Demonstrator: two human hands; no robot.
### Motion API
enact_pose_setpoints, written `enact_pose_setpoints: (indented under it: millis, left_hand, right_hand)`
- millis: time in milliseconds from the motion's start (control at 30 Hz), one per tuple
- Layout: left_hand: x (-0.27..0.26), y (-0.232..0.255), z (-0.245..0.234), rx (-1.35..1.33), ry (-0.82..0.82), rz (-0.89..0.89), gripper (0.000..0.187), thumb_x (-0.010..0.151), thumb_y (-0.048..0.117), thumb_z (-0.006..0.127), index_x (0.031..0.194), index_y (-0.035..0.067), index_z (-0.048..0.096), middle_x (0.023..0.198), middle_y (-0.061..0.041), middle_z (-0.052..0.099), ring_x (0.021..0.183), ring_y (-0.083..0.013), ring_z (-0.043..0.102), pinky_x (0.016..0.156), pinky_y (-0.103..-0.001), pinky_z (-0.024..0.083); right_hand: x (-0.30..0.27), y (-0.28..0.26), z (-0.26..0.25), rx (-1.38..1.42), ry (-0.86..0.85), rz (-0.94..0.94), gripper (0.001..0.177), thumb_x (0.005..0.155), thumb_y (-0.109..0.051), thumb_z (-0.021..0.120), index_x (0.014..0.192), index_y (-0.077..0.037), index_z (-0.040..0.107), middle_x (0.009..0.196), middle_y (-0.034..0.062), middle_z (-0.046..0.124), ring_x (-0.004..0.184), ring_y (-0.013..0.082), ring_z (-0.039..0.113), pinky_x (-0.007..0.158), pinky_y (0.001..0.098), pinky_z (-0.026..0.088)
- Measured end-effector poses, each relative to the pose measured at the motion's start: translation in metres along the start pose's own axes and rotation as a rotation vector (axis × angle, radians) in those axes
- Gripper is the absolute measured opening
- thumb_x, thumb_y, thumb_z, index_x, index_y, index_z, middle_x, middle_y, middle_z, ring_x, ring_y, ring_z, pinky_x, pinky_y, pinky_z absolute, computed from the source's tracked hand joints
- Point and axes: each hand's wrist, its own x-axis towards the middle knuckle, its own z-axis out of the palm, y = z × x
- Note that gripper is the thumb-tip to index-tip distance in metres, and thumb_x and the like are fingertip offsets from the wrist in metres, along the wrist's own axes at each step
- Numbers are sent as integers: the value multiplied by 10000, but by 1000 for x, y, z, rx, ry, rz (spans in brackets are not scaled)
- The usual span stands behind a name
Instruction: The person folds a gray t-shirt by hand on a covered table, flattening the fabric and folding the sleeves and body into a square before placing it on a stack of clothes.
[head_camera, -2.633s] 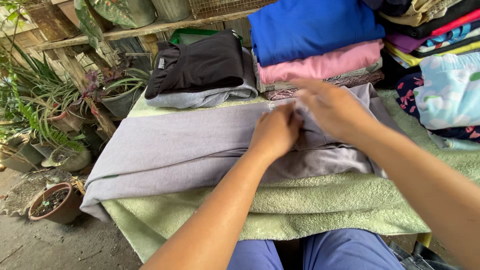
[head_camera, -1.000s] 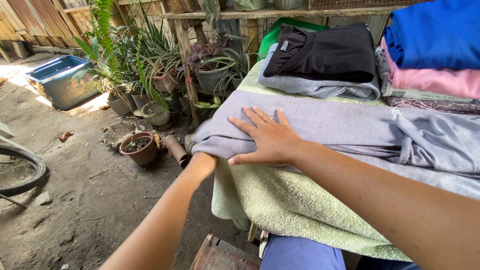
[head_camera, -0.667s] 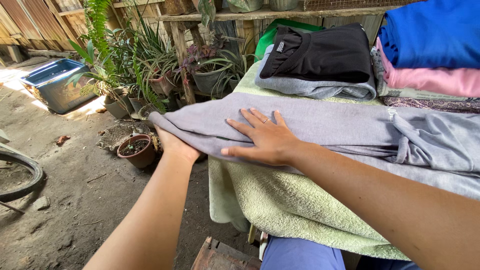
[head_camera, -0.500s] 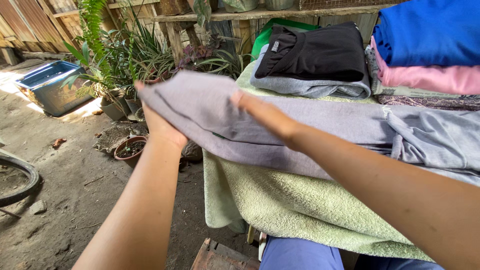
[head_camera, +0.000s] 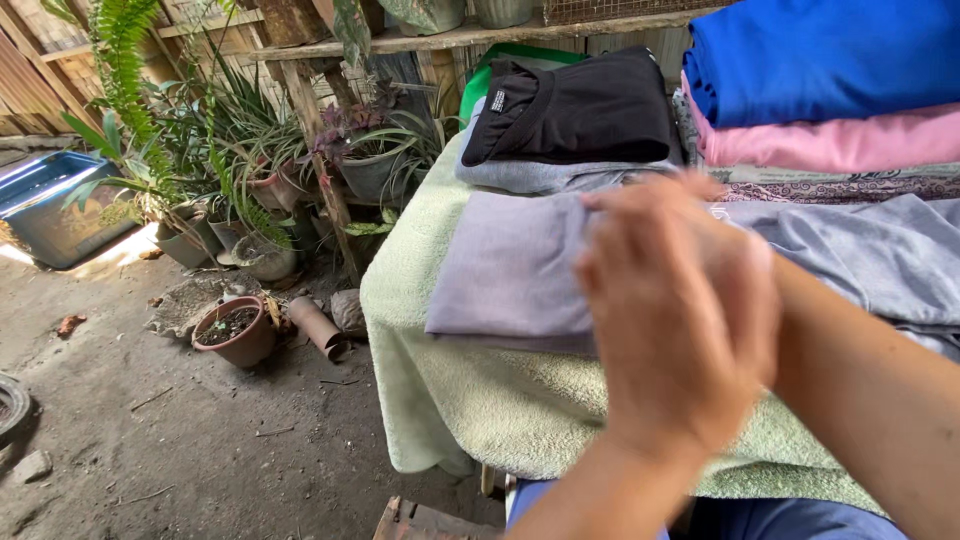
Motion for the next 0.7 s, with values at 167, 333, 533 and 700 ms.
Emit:
enact_pose_setpoints:
  millis: [167, 333, 533, 700]
  left_hand:
    - [-23, -7, -12, -58, -326, 51, 227, 962, 112, 517, 1163, 32, 585, 1163, -158, 599, 1175, -331, 577, 1049, -495, 424]
    - [-25, -48, 7, 173, -445, 223, 522, 1015, 200, 499, 1466, -61, 529, 1438, -266, 542, 1343, -394, 515, 1187, -531, 358]
    - [19, -118, 25, 365, -507, -70, 506, 1002, 240, 498, 1419, -44, 543, 1435, -268, 536, 1338, -408, 500, 1161, -535, 341]
    - [34, -153, 23, 388, -581, -218, 507, 999, 251, 497, 1419, -30, 544, 1438, -261, 534, 1340, -405, 496, 1157, -531, 342]
  right_hand:
    - [-16, -35, -7, 107, 30, 51, 339, 1071, -287, 510, 1140, 22, 633, 1016, 150, 750, 870, 273, 768, 865, 474, 628]
    - [-32, -54, -12, 158, -19, 48, 382, 1073, -288, 501, 1151, 64, 628, 1034, 197, 754, 894, 292, 771, 840, 472, 630]
    - [-48, -65, -32, 86, 25, 45, 363, 1050, -277, 517, 1162, 44, 643, 1030, 189, 769, 877, 282, 768, 818, 456, 633]
    - [-65, 1, -42, -89, 349, 113, 294, 962, -180, 636, 1207, -17, 642, 1009, 147, 737, 860, 275, 729, 791, 507, 611]
